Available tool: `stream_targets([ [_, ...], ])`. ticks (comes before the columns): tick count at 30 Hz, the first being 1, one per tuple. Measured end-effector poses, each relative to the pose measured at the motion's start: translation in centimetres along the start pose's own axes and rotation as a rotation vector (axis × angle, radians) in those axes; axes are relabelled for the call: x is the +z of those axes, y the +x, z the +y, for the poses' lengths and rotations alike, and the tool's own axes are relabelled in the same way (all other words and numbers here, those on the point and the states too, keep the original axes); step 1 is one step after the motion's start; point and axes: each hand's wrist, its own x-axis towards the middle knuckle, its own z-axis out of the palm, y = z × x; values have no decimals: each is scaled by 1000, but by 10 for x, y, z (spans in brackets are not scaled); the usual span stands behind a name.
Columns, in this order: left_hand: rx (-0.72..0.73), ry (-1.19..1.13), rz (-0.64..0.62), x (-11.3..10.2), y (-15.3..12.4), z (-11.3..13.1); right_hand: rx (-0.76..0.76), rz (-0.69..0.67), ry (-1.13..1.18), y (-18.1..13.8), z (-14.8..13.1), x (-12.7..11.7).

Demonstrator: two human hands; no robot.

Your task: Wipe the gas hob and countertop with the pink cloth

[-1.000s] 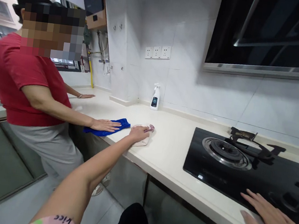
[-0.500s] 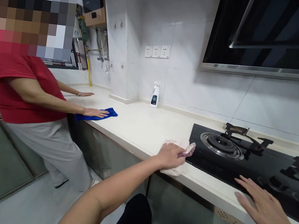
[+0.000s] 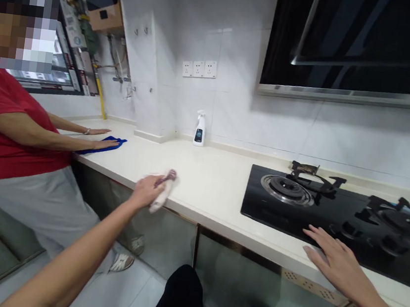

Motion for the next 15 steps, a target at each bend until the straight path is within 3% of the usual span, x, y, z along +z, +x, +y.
stream_targets([
  [3,-105,31,57,-10,16,-38,14,-15,-4,1,-11,-8],
  [6,-148,50,130,-2,19,-48,24,-23,-16,1,-21,-14],
  [9,-130,42,292,21,8,-39,35,-25,-18,2,-29,-20],
  [15,129,-67,570,73,-24,8,27,-4,13,2,-39,-29],
])
